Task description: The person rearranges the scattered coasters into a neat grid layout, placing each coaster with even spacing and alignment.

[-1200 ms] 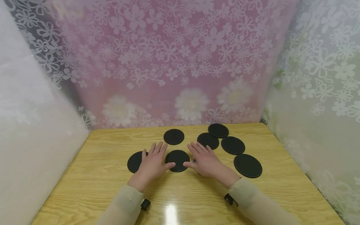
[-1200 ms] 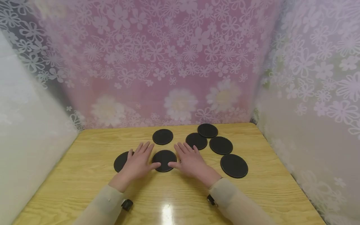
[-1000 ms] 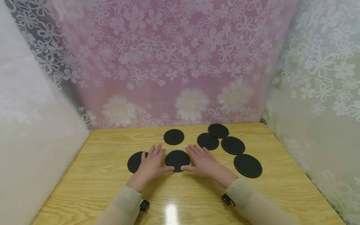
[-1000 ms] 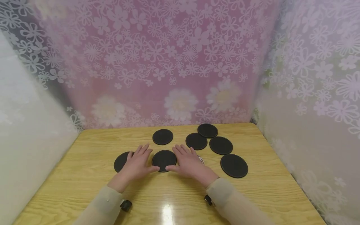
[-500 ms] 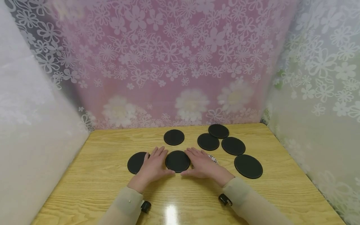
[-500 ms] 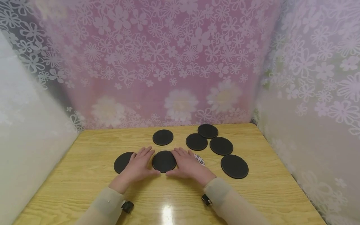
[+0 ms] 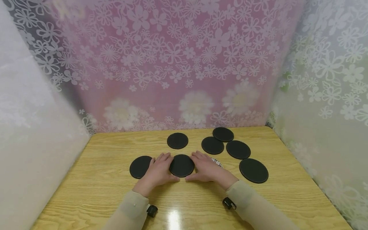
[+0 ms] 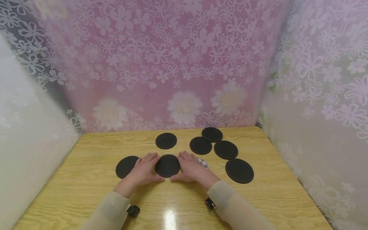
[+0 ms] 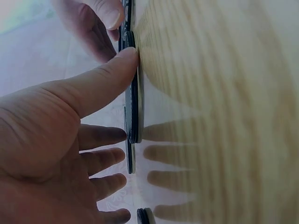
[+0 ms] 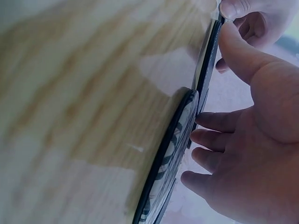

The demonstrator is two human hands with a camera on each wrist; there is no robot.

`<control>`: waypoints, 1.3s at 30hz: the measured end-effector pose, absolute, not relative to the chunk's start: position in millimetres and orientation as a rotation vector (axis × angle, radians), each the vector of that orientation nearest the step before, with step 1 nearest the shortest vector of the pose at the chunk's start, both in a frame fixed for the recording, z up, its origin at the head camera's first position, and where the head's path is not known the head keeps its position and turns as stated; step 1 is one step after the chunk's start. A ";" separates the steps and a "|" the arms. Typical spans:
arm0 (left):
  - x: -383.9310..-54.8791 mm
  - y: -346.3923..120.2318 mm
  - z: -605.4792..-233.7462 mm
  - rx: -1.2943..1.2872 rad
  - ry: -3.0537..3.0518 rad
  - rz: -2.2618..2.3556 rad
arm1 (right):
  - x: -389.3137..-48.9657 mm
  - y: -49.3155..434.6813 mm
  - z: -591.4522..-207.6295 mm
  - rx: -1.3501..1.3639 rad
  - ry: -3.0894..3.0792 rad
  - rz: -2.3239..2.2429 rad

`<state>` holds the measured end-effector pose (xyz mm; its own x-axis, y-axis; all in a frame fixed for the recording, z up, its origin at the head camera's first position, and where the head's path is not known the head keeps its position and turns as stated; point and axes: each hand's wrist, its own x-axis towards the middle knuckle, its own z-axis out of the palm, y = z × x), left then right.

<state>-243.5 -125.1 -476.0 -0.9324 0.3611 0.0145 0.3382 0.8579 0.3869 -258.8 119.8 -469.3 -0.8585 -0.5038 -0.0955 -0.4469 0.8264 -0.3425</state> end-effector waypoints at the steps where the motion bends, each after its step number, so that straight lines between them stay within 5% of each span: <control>1: -243.3 -124.9 -476.0 0.558 2.971 0.599 | -258.9 119.2 -469.5 -0.740 2.831 -0.462; 39: -244.9 -121.1 -475.5 0.432 3.062 0.583 | -267.6 98.6 -464.4 -0.609 2.908 -0.451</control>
<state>-244.9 -121.1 -475.5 -0.9624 0.2659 0.0559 0.2679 0.8938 0.3596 -267.6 98.6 -464.4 -0.9089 -0.4109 -0.0708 -0.3701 0.8733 -0.3167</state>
